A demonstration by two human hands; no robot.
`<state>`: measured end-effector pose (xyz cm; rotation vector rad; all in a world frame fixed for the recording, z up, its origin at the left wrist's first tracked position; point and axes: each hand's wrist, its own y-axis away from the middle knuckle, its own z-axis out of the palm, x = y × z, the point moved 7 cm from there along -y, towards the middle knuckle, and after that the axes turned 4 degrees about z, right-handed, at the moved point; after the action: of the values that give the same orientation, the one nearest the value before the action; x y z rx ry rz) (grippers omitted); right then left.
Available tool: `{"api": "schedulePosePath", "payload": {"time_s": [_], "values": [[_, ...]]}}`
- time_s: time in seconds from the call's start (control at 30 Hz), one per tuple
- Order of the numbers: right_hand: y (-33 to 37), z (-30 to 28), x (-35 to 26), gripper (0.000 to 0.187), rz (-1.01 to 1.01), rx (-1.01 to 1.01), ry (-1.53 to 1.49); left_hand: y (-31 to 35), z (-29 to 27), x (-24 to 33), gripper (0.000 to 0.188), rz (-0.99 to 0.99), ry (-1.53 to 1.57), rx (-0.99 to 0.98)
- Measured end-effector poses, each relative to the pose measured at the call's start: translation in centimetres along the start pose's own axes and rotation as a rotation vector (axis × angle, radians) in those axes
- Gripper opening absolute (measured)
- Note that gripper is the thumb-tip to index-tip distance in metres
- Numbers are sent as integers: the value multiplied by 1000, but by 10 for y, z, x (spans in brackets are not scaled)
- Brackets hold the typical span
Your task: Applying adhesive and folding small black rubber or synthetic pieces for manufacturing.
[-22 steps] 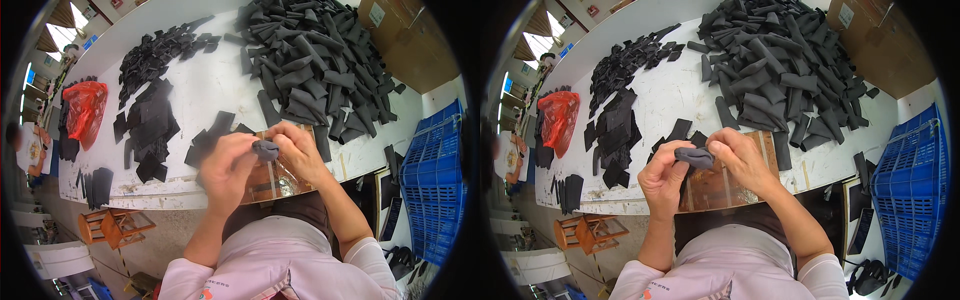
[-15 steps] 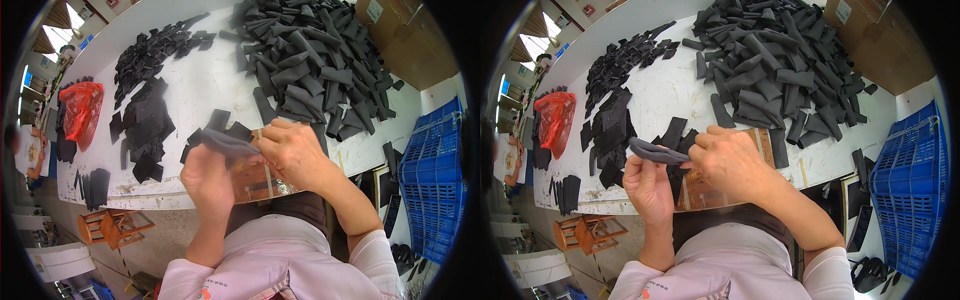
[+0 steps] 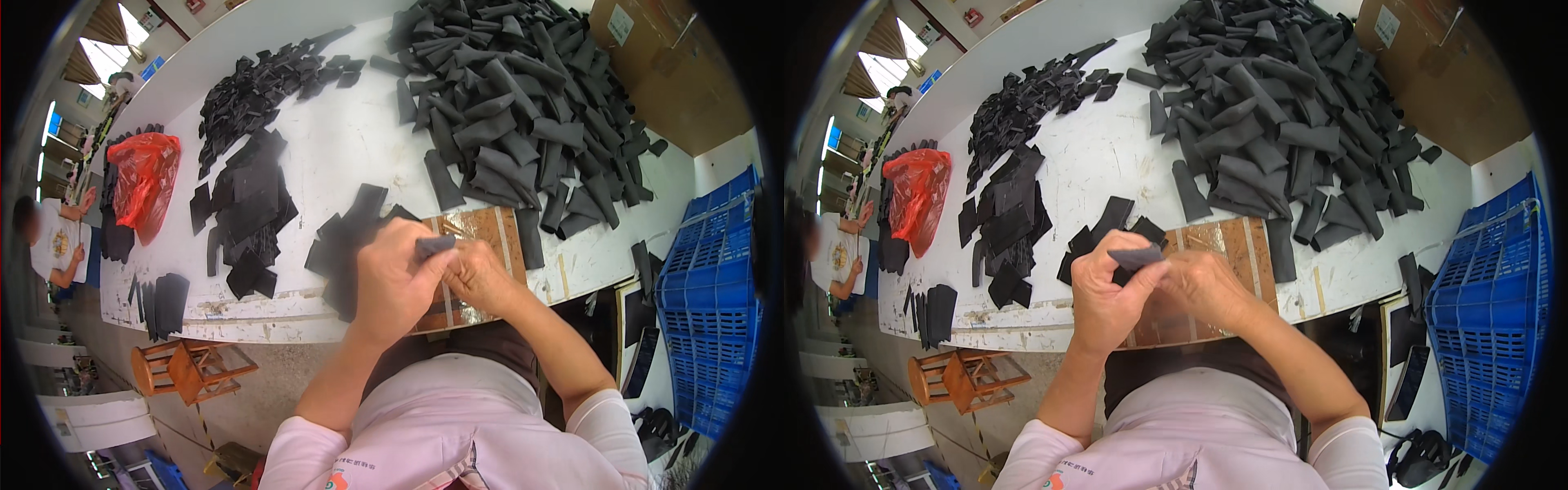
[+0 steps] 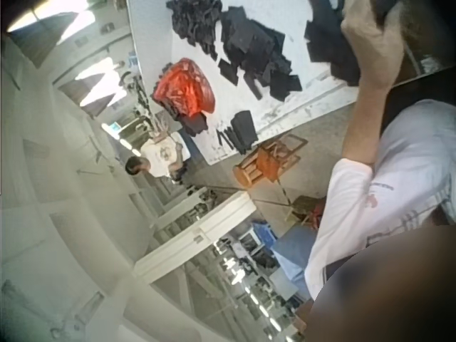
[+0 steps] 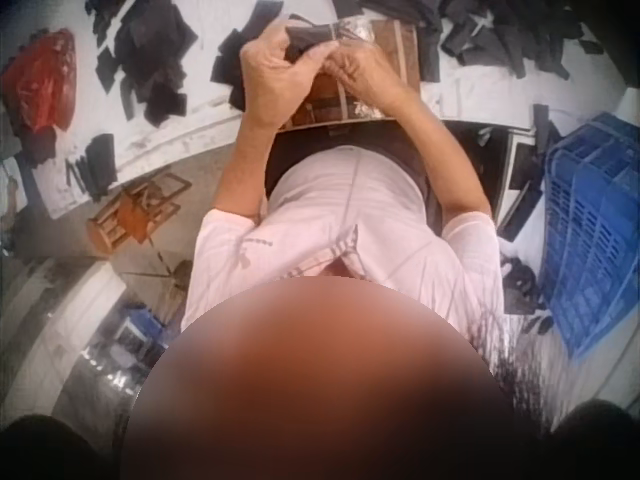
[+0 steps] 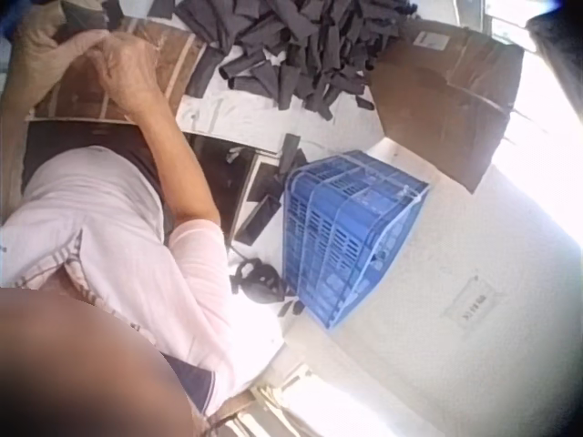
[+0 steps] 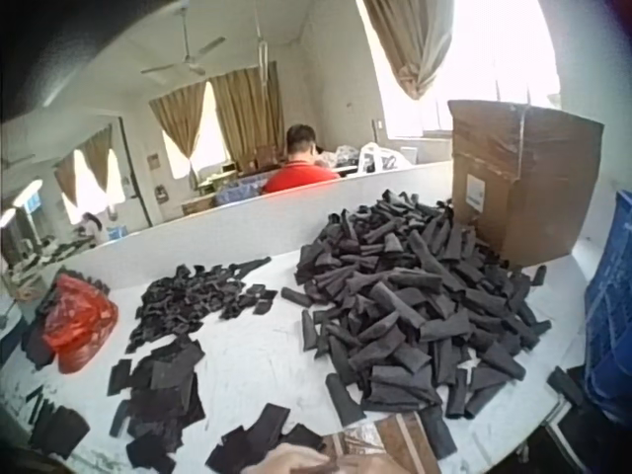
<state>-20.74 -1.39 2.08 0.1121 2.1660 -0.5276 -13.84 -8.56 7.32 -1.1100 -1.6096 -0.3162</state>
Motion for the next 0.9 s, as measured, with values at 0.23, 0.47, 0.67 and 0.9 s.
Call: {"api": "schedulePosePath", "payload": {"time_s": [0.23,0.47,0.67,0.9], "values": [[-13,-15,-21,22,61,-93,132,11,-15,13,19,112,651,143],[-24,-22,-46,27,-52,-68,383,20,-36,-9,16,-36,1156,426],[-18,-13,-39,28,-18,-43,316,22,-35,-14,17,-19,848,347],[-65,-76,-37,40,168,56,-731,-19,-54,-76,27,-168,157,375]]}}
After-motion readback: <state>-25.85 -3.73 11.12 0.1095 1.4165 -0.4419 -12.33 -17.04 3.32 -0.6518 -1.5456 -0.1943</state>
